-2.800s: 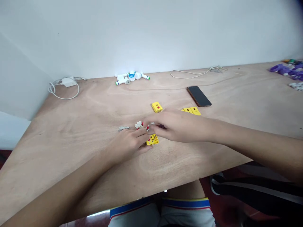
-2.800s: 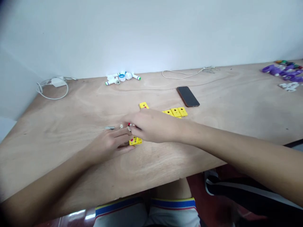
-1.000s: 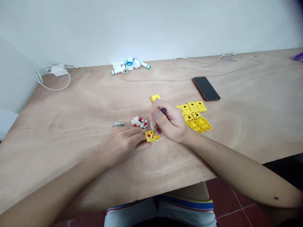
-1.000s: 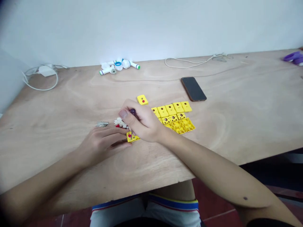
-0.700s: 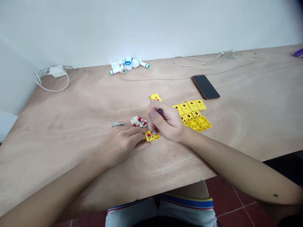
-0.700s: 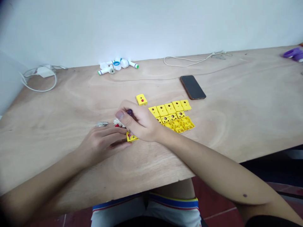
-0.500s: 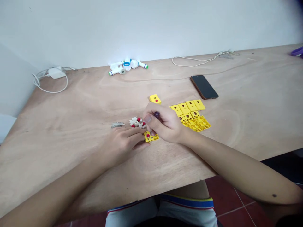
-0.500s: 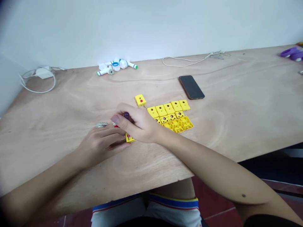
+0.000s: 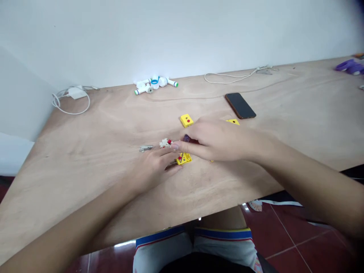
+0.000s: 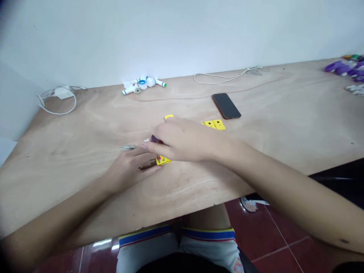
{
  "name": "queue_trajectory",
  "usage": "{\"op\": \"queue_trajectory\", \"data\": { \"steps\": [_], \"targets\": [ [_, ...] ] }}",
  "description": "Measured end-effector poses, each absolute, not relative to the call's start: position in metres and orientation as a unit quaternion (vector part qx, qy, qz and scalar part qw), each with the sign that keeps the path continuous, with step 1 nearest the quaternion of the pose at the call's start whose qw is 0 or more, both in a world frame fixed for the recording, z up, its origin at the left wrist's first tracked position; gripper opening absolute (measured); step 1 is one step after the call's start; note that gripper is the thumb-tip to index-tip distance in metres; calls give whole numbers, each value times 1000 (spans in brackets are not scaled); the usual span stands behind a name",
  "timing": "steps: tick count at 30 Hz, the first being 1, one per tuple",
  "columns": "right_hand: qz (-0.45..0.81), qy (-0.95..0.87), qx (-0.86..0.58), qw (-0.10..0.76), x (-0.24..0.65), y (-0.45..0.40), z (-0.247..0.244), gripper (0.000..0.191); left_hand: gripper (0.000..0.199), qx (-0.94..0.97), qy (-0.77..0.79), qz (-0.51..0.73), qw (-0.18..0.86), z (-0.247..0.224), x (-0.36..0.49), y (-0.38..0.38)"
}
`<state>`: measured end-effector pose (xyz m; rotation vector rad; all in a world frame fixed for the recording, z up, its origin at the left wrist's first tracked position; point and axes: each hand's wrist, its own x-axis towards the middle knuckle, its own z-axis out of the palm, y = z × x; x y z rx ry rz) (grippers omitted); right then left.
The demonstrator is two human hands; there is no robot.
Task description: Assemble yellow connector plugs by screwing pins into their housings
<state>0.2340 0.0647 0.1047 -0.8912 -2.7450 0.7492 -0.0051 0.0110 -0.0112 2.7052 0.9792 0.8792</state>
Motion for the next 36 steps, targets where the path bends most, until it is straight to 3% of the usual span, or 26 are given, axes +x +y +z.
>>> {"op": "queue_trajectory", "data": {
  "steps": [4, 9, 13, 16, 20, 36],
  "targets": [
    [283, -920, -269, 21, 240, 67, 126, 52, 18, 898, 342, 255, 112, -10, -6, 13],
    [253, -933, -257, -19, 239, 68, 139, 31, 17, 898, 337, 246, 142, -11, -7, 16],
    [198, -943, -263, -39, 229, 61, 136, 32, 17, 896, 348, 240, 137, -11, -6, 16],
    [153, -955, -255, -26, 224, 55, 127, 32, 19, 892, 360, 234, 140, -10, -5, 15],
    [166, -957, -239, 3, 223, 52, 123, 11, 20, 885, 370, 240, 148, -9, -3, 14],
    [117, -946, -289, -91, 213, 45, 140, 24, 23, 884, 382, 219, 154, -12, -5, 15]
  ]
}}
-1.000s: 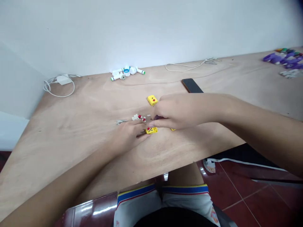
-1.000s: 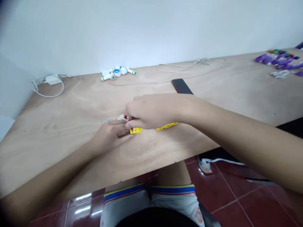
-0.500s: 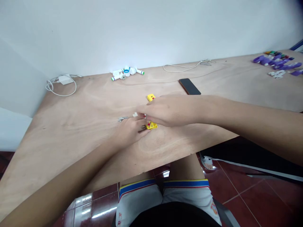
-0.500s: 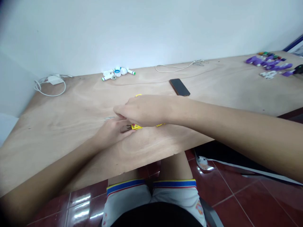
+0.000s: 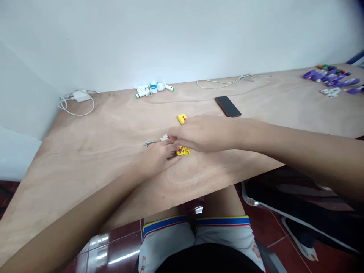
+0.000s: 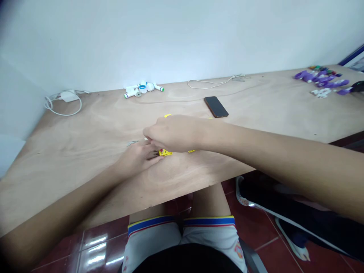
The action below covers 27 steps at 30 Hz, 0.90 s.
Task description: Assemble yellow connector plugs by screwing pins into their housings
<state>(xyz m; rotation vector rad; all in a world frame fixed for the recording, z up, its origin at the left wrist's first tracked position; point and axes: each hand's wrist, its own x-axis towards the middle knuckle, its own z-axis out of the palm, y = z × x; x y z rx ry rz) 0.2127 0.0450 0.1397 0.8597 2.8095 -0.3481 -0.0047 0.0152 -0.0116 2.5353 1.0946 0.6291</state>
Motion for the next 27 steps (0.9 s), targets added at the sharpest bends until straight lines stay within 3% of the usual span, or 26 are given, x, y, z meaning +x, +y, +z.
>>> {"op": "queue_trajectory", "data": {
  "steps": [27],
  "targets": [
    [-133, 954, 264, 48, 220, 47, 132, 25, 24, 897, 362, 199, 155, -8, -6, 16]
  ]
}}
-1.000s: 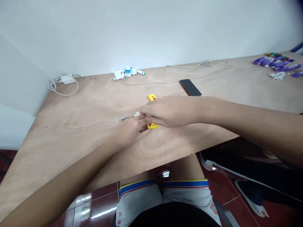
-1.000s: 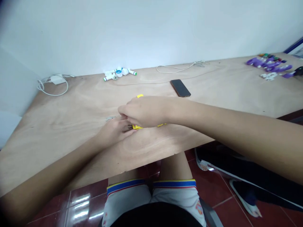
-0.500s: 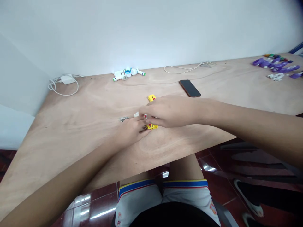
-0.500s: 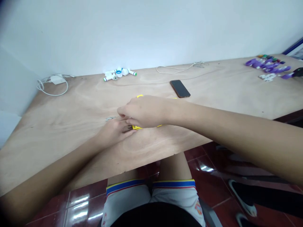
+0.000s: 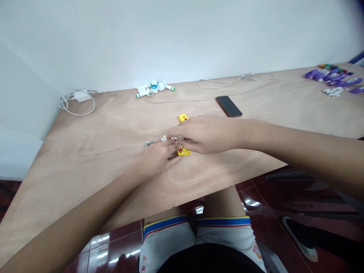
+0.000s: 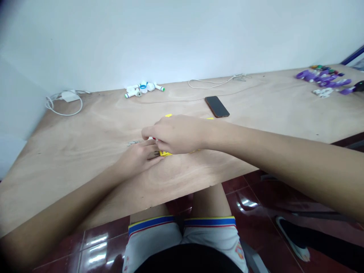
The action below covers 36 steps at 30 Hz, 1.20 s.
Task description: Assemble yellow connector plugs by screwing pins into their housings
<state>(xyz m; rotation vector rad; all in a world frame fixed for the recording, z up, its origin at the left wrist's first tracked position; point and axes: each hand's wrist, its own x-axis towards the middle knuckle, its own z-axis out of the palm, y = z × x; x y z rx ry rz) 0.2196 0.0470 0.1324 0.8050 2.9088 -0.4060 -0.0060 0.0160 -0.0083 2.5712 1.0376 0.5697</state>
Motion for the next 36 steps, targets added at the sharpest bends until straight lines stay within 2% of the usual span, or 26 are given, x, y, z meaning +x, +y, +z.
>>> {"op": "queue_trajectory", "data": {
  "steps": [33, 36],
  "targets": [
    [-208, 926, 314, 9, 230, 48, 125, 42, 21, 896, 361, 207, 154, -5, -5, 15],
    [-208, 924, 321, 4, 232, 49, 123, 37, 23, 896, 360, 211, 154, -6, -4, 14]
  ]
}}
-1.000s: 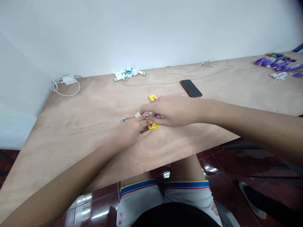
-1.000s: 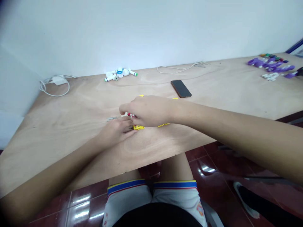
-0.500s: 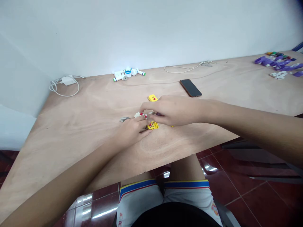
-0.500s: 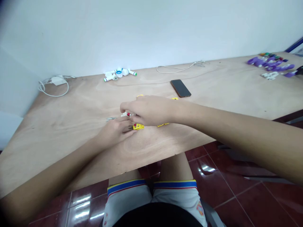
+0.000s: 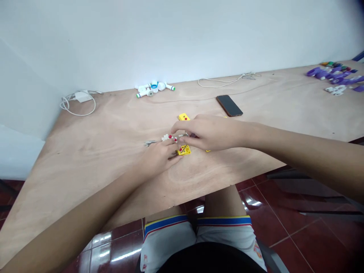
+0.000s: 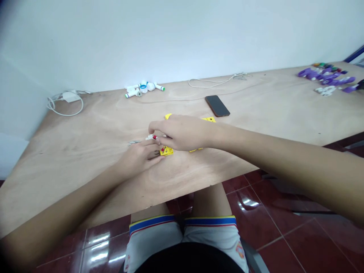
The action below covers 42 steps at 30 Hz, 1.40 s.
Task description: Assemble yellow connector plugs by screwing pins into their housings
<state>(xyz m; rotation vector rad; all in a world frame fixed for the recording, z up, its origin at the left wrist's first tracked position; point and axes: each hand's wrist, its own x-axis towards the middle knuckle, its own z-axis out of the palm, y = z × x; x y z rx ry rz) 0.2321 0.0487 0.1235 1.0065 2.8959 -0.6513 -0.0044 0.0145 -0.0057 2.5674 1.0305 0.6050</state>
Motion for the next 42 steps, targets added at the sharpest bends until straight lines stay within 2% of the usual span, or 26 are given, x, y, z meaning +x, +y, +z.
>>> {"op": "queue_trajectory", "data": {
  "steps": [4, 11, 17, 22, 28, 36, 42],
  "targets": [
    [-200, 923, 328, -6, 234, 49, 121, 35, 26, 893, 358, 223, 159, -6, -4, 13],
    [-231, 902, 349, -103, 245, 53, 100, 29, 23, 896, 365, 209, 142, -8, -5, 13],
    [-286, 871, 367, -154, 256, 60, 92, 34, 20, 899, 366, 198, 135, -8, -4, 14],
    [-329, 844, 382, -183, 261, 61, 98, 22, 20, 901, 361, 195, 136, -7, -5, 13],
    [-303, 829, 416, -219, 276, 73, 94, 18, 19, 901, 359, 197, 144, -7, -6, 14],
    [-308, 805, 438, -255, 277, 109, 61, 26, 17, 897, 363, 210, 136, -10, -5, 12],
    [-315, 800, 434, -271, 279, 117, 47, 28, 32, 891, 370, 242, 102, -8, -6, 8]
  ]
}}
